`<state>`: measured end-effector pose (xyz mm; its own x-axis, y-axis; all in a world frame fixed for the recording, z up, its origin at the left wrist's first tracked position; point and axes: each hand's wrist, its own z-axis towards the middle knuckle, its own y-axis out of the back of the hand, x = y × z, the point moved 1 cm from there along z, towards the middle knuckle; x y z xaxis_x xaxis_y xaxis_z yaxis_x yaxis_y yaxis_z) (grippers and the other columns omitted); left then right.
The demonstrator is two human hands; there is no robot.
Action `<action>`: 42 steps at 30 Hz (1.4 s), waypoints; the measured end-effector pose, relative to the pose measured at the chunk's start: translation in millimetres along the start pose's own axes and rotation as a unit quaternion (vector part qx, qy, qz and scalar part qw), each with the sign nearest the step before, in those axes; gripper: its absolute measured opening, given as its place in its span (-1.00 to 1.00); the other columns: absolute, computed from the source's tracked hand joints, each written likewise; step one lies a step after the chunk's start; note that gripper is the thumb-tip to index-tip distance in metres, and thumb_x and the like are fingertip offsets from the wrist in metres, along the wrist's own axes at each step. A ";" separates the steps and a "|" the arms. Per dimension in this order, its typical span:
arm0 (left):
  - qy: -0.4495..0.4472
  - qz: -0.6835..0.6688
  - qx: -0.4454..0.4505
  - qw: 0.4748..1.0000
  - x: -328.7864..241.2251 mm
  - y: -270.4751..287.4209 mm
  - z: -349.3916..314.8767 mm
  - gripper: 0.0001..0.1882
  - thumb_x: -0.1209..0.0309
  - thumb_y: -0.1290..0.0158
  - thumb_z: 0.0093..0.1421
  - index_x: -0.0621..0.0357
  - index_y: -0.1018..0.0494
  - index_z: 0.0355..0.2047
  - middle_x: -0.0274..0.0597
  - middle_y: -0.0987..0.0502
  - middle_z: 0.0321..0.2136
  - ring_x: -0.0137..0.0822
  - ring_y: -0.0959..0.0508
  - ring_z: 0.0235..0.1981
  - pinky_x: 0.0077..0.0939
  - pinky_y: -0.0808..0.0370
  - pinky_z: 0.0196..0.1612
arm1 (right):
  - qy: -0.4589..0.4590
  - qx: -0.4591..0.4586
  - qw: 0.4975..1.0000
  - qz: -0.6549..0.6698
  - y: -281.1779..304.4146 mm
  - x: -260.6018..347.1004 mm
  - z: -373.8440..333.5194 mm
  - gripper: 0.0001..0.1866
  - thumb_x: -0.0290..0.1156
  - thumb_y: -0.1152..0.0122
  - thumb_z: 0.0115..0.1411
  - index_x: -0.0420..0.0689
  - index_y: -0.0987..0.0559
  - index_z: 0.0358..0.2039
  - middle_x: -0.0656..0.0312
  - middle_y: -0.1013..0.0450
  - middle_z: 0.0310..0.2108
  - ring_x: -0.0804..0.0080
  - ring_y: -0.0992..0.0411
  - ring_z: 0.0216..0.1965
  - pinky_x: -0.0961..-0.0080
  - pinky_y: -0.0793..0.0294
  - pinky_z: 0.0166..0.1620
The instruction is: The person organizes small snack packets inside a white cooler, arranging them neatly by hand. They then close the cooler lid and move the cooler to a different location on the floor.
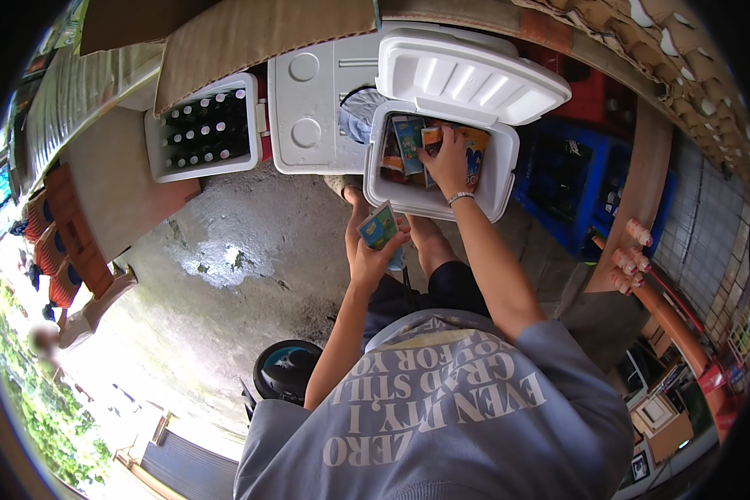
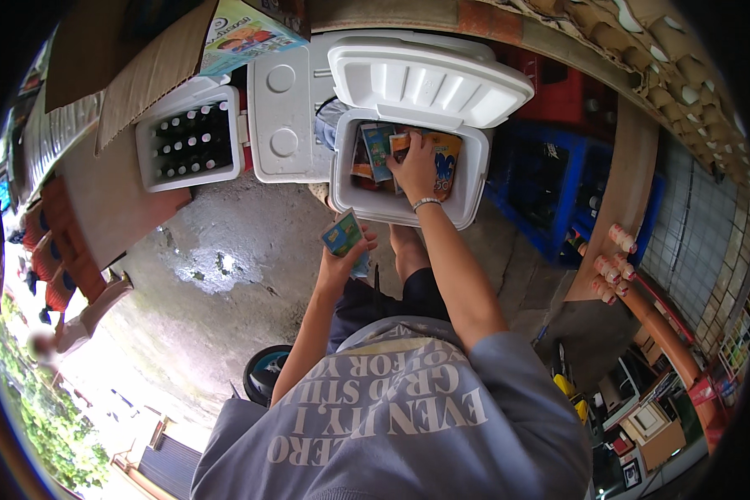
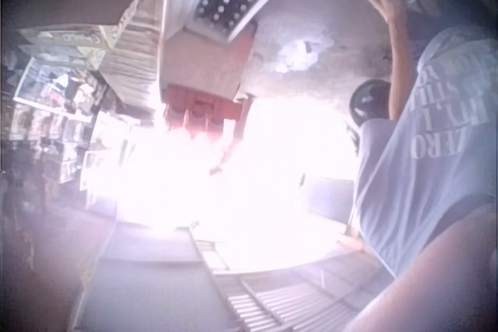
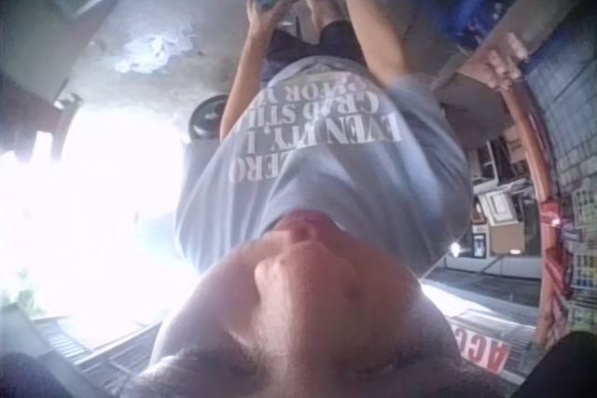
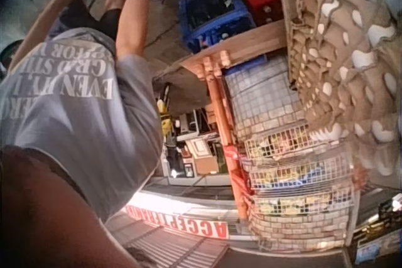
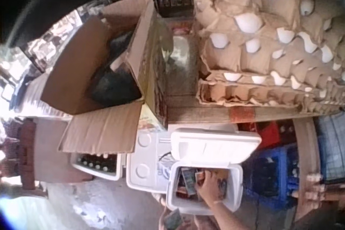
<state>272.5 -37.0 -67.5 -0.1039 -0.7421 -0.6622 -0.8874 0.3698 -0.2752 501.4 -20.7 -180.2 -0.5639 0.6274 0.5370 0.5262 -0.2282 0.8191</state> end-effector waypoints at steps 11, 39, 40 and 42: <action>0.005 -0.007 -0.013 1.000 -2.1 2.2 -5.3 -0.57 0.44 -0.17 0.24 0.38 -0.38 0.06 0.03 -0.59 -0.13 -0.20 -0.63 -0.10 -0.35 -0.55 -0.01 | 0.057 0.041 0.997 -0.008 10.3 4.3 -22.1 -0.22 -0.16 -0.35 0.12 -0.25 -0.23 0.23 -0.09 -0.31 0.04 -0.13 -0.29 0.09 0.15 -0.47 -0.01; -0.186 0.511 -0.132 0.829 1.5 -103.3 178.9 -0.19 0.29 -0.29 0.01 0.33 -0.10 0.15 0.24 -0.38 -0.05 0.23 -0.40 0.01 -0.03 -0.36 0.08 | -0.044 -0.123 0.991 -0.032 57.3 -16.7 -62.4 -0.32 -0.52 -0.13 0.20 -0.24 -0.14 0.31 -0.23 -0.14 0.23 -0.22 -0.20 0.20 0.08 -0.33 0.13; -0.185 0.514 -0.147 0.825 3.5 -104.7 184.5 -0.17 0.34 -0.30 -0.02 0.34 -0.08 0.16 0.24 -0.38 -0.05 0.23 -0.40 0.01 -0.03 -0.37 0.07 | -0.029 -0.073 0.996 -0.044 56.4 -9.3 -65.8 -0.31 -0.52 -0.16 0.18 -0.23 -0.15 0.31 -0.23 -0.14 0.22 -0.21 -0.20 0.20 0.08 -0.33 0.14; -0.213 0.534 -0.115 0.810 6.8 -104.4 190.2 -0.19 0.48 -0.29 -0.05 0.28 -0.09 0.16 0.22 -0.38 -0.05 0.23 -0.43 -0.02 -0.01 -0.42 0.02 | 0.002 0.025 0.997 -0.069 55.7 0.2 -71.4 -0.27 -0.53 -0.21 0.13 -0.20 -0.16 0.31 -0.24 -0.14 0.22 -0.20 -0.20 0.20 0.06 -0.32 0.15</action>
<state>449.8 25.7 -175.9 -0.7467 0.2110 -0.6308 -0.4584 0.5239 0.7179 485.2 -86.5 -120.1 -0.6352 0.6478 0.4205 0.4748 -0.1019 0.8742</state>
